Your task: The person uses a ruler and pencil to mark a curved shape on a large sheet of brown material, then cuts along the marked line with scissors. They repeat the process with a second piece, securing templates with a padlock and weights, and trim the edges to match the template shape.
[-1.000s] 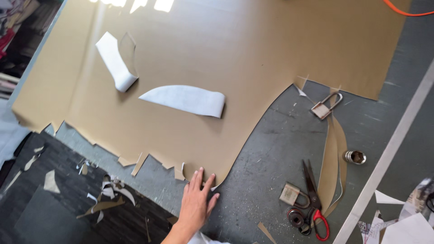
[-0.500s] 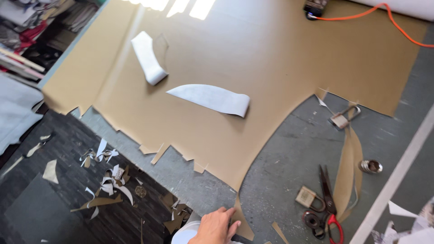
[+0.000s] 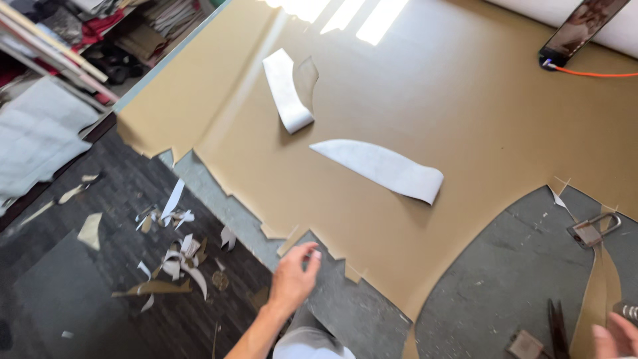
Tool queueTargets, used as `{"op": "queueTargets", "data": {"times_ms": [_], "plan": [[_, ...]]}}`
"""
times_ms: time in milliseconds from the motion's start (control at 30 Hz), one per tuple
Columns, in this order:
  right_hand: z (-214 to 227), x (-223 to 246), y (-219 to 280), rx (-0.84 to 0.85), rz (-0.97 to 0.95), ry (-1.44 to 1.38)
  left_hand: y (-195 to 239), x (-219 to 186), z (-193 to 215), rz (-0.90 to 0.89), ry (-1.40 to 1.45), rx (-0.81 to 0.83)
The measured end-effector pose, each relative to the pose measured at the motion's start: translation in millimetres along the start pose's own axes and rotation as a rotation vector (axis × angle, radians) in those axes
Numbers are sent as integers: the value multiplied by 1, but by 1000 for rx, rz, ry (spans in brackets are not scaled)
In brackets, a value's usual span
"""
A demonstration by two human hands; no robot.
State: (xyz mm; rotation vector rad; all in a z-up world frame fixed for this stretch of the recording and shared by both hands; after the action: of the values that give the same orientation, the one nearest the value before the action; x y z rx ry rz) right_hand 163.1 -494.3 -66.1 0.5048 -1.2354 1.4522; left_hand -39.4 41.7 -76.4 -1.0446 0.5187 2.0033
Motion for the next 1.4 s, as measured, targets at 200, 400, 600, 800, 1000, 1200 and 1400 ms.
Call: {"op": "queueTargets", "data": {"times_ms": [200,400,600,800,1000,1200,1400], "plan": [[-105,-36,94,37,-155,-61,-155,156,67,247,228,-354],[-175,-49,90,-104,-331,10,-281,258,144,393,671,-560],[-192,-25,81,-272,-455,174,-343,273,170,537,941,-496],[-200,1,88,-250,-313,670,-368,272,172,455,788,-540],[-221,23,93,-298,-139,750,-351,238,182,181,111,-661],[-221,24,94,-321,-43,767,-338,202,193,267,-139,-622],[-235,20,100,-356,-89,501,-344,208,214,367,-176,-636]]}}
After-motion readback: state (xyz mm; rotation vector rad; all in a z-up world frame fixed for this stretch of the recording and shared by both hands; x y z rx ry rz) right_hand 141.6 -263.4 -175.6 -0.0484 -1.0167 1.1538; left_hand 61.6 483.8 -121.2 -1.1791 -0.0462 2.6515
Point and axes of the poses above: each hand's wrist, its own y-axis away from the middle knuckle, its own z-axis out of the back of the hand, x = y × z, the point moved 3 cm from there along -y, towards the middle knuckle
